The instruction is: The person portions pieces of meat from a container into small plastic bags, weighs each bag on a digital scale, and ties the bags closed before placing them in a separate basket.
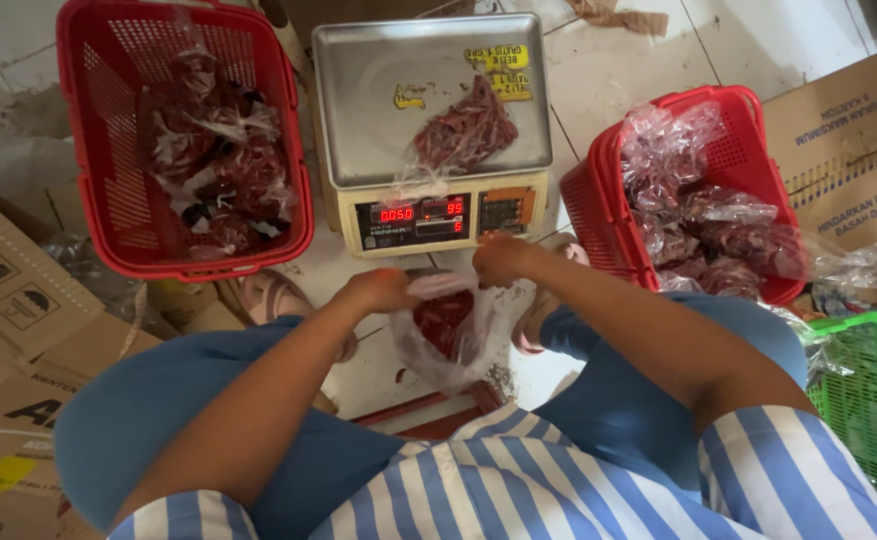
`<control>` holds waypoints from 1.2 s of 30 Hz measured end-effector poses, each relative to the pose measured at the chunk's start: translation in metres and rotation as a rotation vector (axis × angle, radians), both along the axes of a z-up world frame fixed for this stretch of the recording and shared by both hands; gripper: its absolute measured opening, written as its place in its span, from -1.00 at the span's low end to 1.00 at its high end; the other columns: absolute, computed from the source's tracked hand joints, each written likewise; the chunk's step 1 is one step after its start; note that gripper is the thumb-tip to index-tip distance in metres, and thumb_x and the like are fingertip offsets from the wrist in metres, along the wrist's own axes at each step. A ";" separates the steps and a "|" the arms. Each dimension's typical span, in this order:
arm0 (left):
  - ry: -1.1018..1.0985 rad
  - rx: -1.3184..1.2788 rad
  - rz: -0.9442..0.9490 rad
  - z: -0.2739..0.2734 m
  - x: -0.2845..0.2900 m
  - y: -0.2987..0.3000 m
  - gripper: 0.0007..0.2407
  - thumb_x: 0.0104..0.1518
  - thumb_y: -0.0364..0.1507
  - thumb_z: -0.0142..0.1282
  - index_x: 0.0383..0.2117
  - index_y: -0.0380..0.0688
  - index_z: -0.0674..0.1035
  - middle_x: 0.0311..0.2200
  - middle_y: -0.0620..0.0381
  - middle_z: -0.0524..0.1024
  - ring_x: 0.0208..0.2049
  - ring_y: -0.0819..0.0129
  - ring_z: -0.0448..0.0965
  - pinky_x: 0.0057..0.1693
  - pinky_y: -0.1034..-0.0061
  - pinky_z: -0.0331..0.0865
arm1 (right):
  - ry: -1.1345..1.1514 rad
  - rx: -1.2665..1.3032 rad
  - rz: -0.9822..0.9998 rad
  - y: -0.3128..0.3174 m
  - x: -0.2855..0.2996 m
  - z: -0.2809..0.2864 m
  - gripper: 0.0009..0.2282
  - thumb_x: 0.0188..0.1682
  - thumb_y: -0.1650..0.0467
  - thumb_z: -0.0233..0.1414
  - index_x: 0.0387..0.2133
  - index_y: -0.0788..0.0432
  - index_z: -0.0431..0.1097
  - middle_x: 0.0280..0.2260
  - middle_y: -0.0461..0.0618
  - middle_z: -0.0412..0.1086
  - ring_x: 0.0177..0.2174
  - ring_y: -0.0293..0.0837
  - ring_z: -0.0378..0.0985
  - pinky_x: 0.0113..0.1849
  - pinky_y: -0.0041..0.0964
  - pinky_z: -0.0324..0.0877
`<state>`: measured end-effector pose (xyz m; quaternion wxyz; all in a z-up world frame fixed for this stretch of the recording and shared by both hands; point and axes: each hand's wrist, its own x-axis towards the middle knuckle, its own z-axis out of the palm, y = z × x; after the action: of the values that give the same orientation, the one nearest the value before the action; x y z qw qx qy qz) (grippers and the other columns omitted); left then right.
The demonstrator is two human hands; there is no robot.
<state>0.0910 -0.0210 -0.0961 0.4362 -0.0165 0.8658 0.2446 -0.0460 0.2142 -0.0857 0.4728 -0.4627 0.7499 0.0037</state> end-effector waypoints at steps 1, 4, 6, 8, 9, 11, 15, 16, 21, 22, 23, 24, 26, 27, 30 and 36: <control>-0.024 -0.031 -0.024 0.004 0.000 0.001 -0.60 -0.04 -0.10 0.17 -0.17 -0.06 0.69 -0.22 -0.03 0.68 -0.17 0.13 0.70 -0.04 0.28 0.53 | -0.005 0.086 0.039 -0.002 0.003 0.002 -0.75 -0.08 0.27 0.12 -0.53 0.24 0.57 -0.57 0.06 0.58 -0.42 -0.08 0.67 -0.27 -0.13 0.48; -0.039 -0.090 -0.087 0.014 0.002 0.004 -0.60 -0.06 -0.09 0.21 -0.15 -0.02 0.67 -0.21 0.07 0.66 -0.15 0.20 0.67 -0.05 0.30 0.52 | -0.075 0.273 0.023 -0.011 0.011 0.018 -0.73 -0.06 0.24 0.15 -0.28 0.22 0.49 -0.40 0.07 0.56 -0.40 -0.05 0.64 -0.33 -0.11 0.55; -0.043 -0.096 -0.094 0.017 0.003 0.006 -0.62 -0.05 -0.11 0.21 -0.15 0.01 0.68 -0.19 0.10 0.65 -0.13 0.21 0.65 -0.05 0.28 0.51 | -0.187 0.300 -0.164 -0.015 0.012 0.037 -0.55 -0.14 0.24 0.28 -0.04 0.14 0.33 -0.27 0.09 0.53 -0.37 -0.08 0.62 -0.31 -0.13 0.60; -0.057 -0.092 -0.108 0.018 -0.001 0.005 -0.61 -0.07 -0.10 0.21 -0.15 0.01 0.68 -0.18 0.10 0.66 -0.12 0.21 0.66 -0.05 0.29 0.52 | -0.081 0.264 -0.083 -0.024 0.007 0.056 -0.57 -0.12 0.23 0.23 0.02 0.02 0.36 -0.23 0.06 0.53 -0.35 -0.05 0.64 -0.28 -0.13 0.55; -0.073 -0.084 -0.118 0.019 -0.001 0.004 -0.59 -0.09 -0.09 0.21 -0.15 0.00 0.69 -0.18 0.09 0.68 -0.13 0.21 0.68 -0.04 0.30 0.52 | -0.029 0.247 -0.042 -0.029 0.004 0.066 -0.57 -0.11 0.22 0.20 0.04 -0.03 0.38 -0.21 0.04 0.52 -0.34 -0.04 0.65 -0.27 -0.13 0.52; -0.065 -0.056 -0.112 0.019 -0.002 0.003 -0.53 -0.15 -0.06 0.26 -0.11 0.01 0.66 -0.15 0.06 0.67 -0.10 0.19 0.67 -0.01 0.31 0.51 | 0.168 -0.186 -0.130 -0.040 -0.005 0.085 -0.68 0.03 0.18 0.22 -0.05 0.05 0.47 -0.19 0.10 0.53 -0.19 0.08 0.58 -0.19 -0.02 0.46; 0.004 0.013 -0.075 0.015 -0.002 0.006 -0.38 -0.28 -0.04 0.38 0.01 0.02 0.59 -0.06 0.01 0.61 -0.03 0.15 0.62 0.05 0.31 0.49 | 0.465 -0.777 -0.246 -0.064 -0.003 0.112 -0.44 -0.22 0.39 0.21 0.13 0.11 0.30 0.02 0.31 0.37 -0.20 0.22 0.56 -0.28 0.05 0.47; 0.014 0.026 -0.073 0.012 -0.003 0.007 -0.35 -0.30 -0.04 0.39 0.02 0.01 0.58 -0.05 0.00 0.61 -0.03 0.15 0.62 0.05 0.31 0.50 | 0.494 -0.861 -0.224 -0.070 -0.003 0.111 -0.36 -0.29 0.42 0.20 0.18 0.16 0.26 0.07 0.41 0.31 -0.23 0.27 0.54 -0.34 0.07 0.46; 0.039 0.008 -0.130 0.018 -0.015 0.010 -0.32 -0.26 0.04 0.39 -0.01 -0.13 0.59 -0.04 -0.04 0.60 -0.02 0.13 0.61 0.07 0.30 0.48 | 0.658 -0.637 -0.182 -0.085 -0.020 0.047 -0.60 -0.16 0.51 0.16 0.01 0.21 0.40 0.05 0.35 0.38 -0.25 0.23 0.55 -0.31 0.06 0.50; 0.050 0.036 -0.148 0.025 -0.017 0.010 -0.32 -0.25 0.06 0.39 -0.02 -0.16 0.61 -0.06 -0.07 0.61 -0.03 0.12 0.62 0.07 0.31 0.48 | 0.675 -0.570 -0.159 -0.085 -0.030 0.032 -0.72 -0.05 0.51 0.14 -0.04 0.24 0.42 0.04 0.28 0.41 -0.25 0.20 0.56 -0.27 0.08 0.50; -0.007 0.028 -0.115 0.035 -0.021 0.010 -0.32 -0.22 0.09 0.35 -0.06 -0.21 0.63 -0.10 -0.09 0.64 -0.07 0.11 0.66 0.04 0.31 0.52 | 0.671 -0.514 -0.217 -0.087 -0.045 0.025 -0.78 -0.02 0.50 0.13 -0.10 0.21 0.46 -0.05 0.27 0.45 -0.23 0.19 0.58 -0.19 0.08 0.49; -0.065 0.022 -0.082 0.046 -0.027 0.009 -0.32 -0.19 0.12 0.30 -0.10 -0.25 0.66 -0.15 -0.11 0.67 -0.11 0.10 0.71 0.01 0.30 0.55 | 0.667 -0.458 -0.275 -0.090 -0.061 0.025 -0.85 0.02 0.49 0.12 -0.15 0.18 0.50 -0.13 0.26 0.48 -0.22 0.18 0.59 -0.12 0.07 0.47; 0.078 0.016 -0.017 0.071 -0.040 0.005 -0.40 -0.15 0.09 0.24 -0.14 -0.17 0.69 -0.17 -0.09 0.67 -0.13 0.06 0.71 0.00 0.25 0.54 | 0.700 -0.794 -0.392 -0.089 -0.070 0.045 -0.85 -0.08 0.52 0.14 -0.24 0.21 0.51 -0.22 0.23 0.50 -0.20 0.22 0.59 -0.05 0.09 0.46; 0.285 0.012 0.011 0.085 -0.048 0.003 -0.49 -0.13 0.03 0.21 -0.14 -0.04 0.70 -0.16 -0.05 0.65 -0.11 0.04 0.66 0.01 0.20 0.50 | 0.723 -1.195 -0.441 -0.082 -0.075 0.066 -0.78 -0.22 0.57 0.16 -0.26 0.25 0.48 -0.22 0.21 0.48 -0.21 0.28 0.58 -0.06 0.12 0.46; 0.600 -0.011 0.312 0.135 -0.058 0.000 -0.51 -0.07 0.01 0.29 -0.17 -0.11 0.62 -0.21 -0.06 0.62 -0.15 -0.03 0.63 -0.07 0.12 0.47 | 0.387 -1.106 -0.756 -0.067 -0.068 0.137 -0.85 0.01 0.58 0.11 -0.17 0.33 0.45 -0.25 0.19 0.46 -0.33 0.01 0.55 -0.26 -0.15 0.46; 1.006 0.373 0.552 0.218 -0.039 0.027 -0.54 -0.05 -0.20 0.27 -0.08 -0.22 0.49 -0.32 -0.03 0.60 -0.35 0.01 0.69 -0.14 0.22 0.50 | -0.092 -1.189 -0.790 -0.029 -0.002 0.211 -0.85 0.02 0.60 0.10 -0.15 0.28 0.47 -0.23 -0.04 0.50 -0.32 -0.30 0.55 -0.24 -0.44 0.48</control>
<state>0.0520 0.0057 0.1221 -0.1108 -0.0463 0.8722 0.4742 -0.0476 0.1848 0.1254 0.1378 -0.3354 0.7158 -0.5968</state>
